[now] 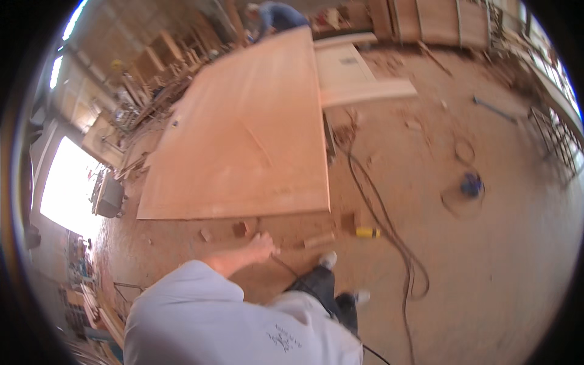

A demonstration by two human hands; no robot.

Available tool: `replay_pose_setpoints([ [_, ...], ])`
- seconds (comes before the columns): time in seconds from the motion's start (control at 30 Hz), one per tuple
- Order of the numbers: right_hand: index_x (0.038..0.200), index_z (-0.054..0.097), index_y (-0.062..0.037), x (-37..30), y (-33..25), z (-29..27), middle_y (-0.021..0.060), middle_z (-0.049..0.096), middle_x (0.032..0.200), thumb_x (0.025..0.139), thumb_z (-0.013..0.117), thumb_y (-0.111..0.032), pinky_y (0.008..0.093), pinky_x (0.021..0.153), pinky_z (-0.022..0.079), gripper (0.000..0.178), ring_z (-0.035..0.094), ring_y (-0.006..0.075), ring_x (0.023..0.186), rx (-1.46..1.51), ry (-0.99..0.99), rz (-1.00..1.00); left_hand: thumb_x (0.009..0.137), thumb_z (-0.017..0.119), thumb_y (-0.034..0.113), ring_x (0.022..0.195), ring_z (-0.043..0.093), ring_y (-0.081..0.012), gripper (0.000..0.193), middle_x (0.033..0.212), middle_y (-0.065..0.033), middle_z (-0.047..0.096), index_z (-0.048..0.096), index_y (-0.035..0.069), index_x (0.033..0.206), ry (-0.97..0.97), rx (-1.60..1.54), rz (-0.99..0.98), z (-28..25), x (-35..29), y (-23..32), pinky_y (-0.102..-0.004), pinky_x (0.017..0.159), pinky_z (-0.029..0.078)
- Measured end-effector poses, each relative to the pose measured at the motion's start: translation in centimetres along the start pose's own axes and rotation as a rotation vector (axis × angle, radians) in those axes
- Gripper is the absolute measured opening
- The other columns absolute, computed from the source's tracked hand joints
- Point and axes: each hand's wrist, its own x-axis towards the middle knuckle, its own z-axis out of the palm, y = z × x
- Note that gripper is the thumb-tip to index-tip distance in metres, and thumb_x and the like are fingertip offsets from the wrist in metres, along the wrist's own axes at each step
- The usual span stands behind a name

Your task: The person uses an angle grinder with a sanding disc to smooth the surface of a large wooden panel. They move the tool along the edges and across the face of the panel, generating sawdust. The person briefly pauses to wipe the surface with their hand and reposition the tool before continuing the sanding process.

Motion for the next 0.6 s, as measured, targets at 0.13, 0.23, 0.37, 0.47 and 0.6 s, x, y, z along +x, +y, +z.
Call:
replay_pose_setpoints([
  [0.13,0.1,0.07,-0.0128,0.1,-0.6,8.2,0.0035,0.071,0.084,0.096,0.074,-0.043,0.036,0.058,0.053,0.03,0.067,0.0193,0.072,-0.041,-0.038,0.039,0.101,0.059,0.035,0.135,0.053,-0.039,0.031,0.136,-0.0167,0.062,0.079,0.04,0.124,-0.234,0.212,0.12,-3.5,-2.1,4.9,-0.0549,0.097,0.046],
  [0.23,0.1,0.07,-0.0119,0.9,-0.8,12.6,0.0039,0.071,0.085,0.096,0.074,-0.041,0.0361,0.059,0.053,0.03,0.067,0.0197,0.072,-0.05,-0.093,0.067,0.095,0.068,0.029,0.108,0.077,-0.0269,0.029,0.115,-0.008,0.082,0.085,0.013,0.11,-0.456,0.182,0.08,0.2,1.8,7.2,-0.059,0.076,0.063],
  [0.37,0.101,0.07,-0.0107,0.6,-0.9,15.5,0.0045,0.071,0.085,0.096,0.075,-0.04,0.0364,0.059,0.054,0.03,0.067,0.0201,0.073,-0.058,-0.059,0.068,0.096,0.067,0.029,0.103,0.078,-0.0295,0.026,0.106,-0.012,0.081,0.084,0.009,0.098,-0.556,-0.445,-0.041,5.7,13.0,10.4,-0.0544,0.072,0.063],
  [0.47,0.101,0.07,-0.0098,1.1,2.5,16.7,0.0049,0.071,0.085,0.096,0.075,-0.039,0.0365,0.06,0.054,0.03,0.068,0.0205,0.073,-0.041,-0.063,0.165,0.101,0.062,0.021,0.074,0.074,-0.0478,0.036,0.089,-0.0341,0.072,0.071,-0.013,0.11,-0.372,-1.772,0.883,18.0,20.7,3.3,-0.0611,0.062,0.058],
  [0.6,0.101,0.07,-0.0086,-1.4,7.7,9.0,0.0054,0.071,0.085,0.096,0.075,-0.037,0.0367,0.061,0.055,0.029,0.068,0.0209,0.073,0.009,0.152,0.278,0.091,0.05,0.01,0.063,0.067,-0.0423,0.019,0.076,-0.025,0.065,0.064,-0.002,0.087,-0.487,-2.369,-0.134,21.3,28.6,3.8,-0.0545,0.055,0.056],
])
